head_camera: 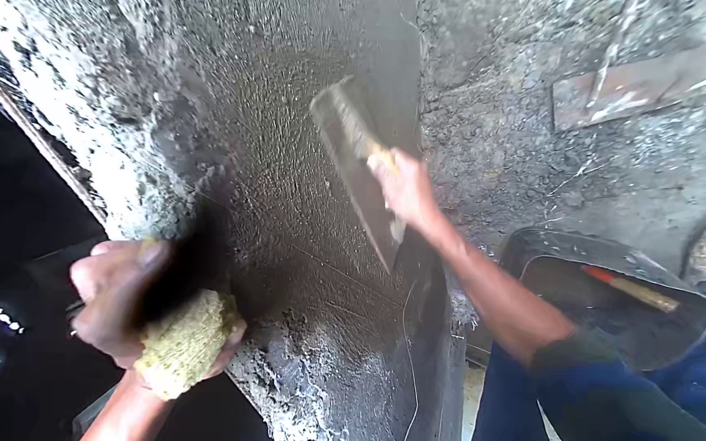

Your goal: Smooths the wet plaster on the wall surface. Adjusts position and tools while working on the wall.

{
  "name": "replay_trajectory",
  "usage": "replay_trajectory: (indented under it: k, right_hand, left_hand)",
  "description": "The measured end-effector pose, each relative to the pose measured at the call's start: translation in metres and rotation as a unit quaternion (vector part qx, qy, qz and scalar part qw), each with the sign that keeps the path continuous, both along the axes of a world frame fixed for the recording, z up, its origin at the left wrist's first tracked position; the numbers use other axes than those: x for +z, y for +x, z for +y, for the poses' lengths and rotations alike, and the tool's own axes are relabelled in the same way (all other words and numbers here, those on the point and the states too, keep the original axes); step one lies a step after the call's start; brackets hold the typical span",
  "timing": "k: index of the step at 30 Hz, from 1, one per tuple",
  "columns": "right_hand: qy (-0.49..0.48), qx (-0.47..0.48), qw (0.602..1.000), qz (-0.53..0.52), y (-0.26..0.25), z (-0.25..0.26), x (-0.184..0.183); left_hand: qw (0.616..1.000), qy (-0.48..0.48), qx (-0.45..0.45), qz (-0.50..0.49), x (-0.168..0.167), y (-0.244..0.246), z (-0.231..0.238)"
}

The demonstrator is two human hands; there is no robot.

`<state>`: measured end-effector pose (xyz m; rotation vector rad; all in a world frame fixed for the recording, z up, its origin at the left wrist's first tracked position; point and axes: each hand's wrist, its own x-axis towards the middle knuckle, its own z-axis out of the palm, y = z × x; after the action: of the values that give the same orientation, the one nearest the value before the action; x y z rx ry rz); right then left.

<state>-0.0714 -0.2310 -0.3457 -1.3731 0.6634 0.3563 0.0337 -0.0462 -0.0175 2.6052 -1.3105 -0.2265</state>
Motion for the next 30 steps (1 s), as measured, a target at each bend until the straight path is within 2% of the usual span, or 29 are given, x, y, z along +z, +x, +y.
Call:
replay_trajectory:
  k: [1, 3, 5, 6, 9, 11, 12, 14, 17, 18, 20, 22, 24, 26, 28, 30]
  right_hand:
    - [-0.017, 0.002, 0.999, -0.039, -0.024, 0.007, 0.028]
    - [-0.027, 0.000, 0.998, -0.063, -0.082, 0.035, 0.041]
    - [-0.007, 0.005, 1.000, -0.001, -0.126, 0.054, 0.017]
    - [0.019, 0.020, 0.998, 0.058, -0.131, 0.054, -0.004]
    - [0.101, 0.027, 0.978, 0.181, -0.091, 0.036, -0.073]
    - [0.104, -0.002, 0.981, 0.161, -0.035, 0.021, -0.099]
    - [0.095, -0.012, 0.986, 0.136, -0.003, 0.009, -0.099]
    - [0.078, -0.017, 0.993, 0.083, 0.057, -0.016, -0.073]
    - [0.043, -0.022, 0.999, -0.010, 0.109, -0.039, 0.003]
    - [0.022, -0.021, 0.999, -0.044, 0.107, -0.040, 0.032]
    - [-0.019, -0.016, 0.993, -0.113, 0.069, -0.031, 0.080]
    - [-0.048, -0.007, 0.986, -0.157, 0.002, -0.005, 0.093]
    - [-0.058, -0.001, 0.988, -0.142, -0.065, 0.025, 0.067]
    - [-0.034, 0.007, 0.997, -0.067, -0.108, 0.043, 0.024]
    - [0.026, 0.030, 0.997, 0.064, -0.112, 0.040, -0.026]
    - [0.085, 0.018, 0.985, 0.151, -0.081, 0.025, -0.073]
  left_hand:
    - [1.000, 0.005, -0.003, 0.002, 0.001, 0.000, -0.002]
    - [1.000, 0.002, -0.005, 0.012, -0.001, -0.001, -0.009]
    - [1.000, -0.009, -0.011, 0.024, -0.003, -0.003, -0.009]
    - [1.000, -0.006, -0.016, 0.019, -0.003, -0.002, -0.009]
    - [0.999, -0.006, -0.033, -0.005, -0.006, -0.002, -0.015]
    - [0.999, -0.006, -0.038, -0.018, -0.006, -0.001, -0.017]
    - [0.999, -0.006, -0.040, -0.019, -0.006, -0.001, -0.018]
    - [0.999, -0.007, -0.046, -0.024, -0.006, -0.002, -0.020]
    - [0.998, -0.014, -0.047, -0.033, -0.006, 0.000, -0.026]
    - [0.998, -0.018, -0.047, -0.032, -0.007, 0.000, -0.029]
    - [0.998, -0.027, -0.049, -0.028, -0.008, 0.000, -0.030]
    - [0.998, -0.027, -0.052, -0.029, -0.009, 0.001, -0.031]
    - [0.998, -0.023, -0.047, -0.032, -0.010, 0.000, -0.031]
    - [0.998, -0.017, -0.045, -0.026, -0.009, 0.000, -0.029]
    - [0.999, -0.015, -0.046, -0.019, -0.009, -0.001, -0.028]
    - [0.999, -0.021, -0.047, -0.018, -0.010, 0.000, -0.027]
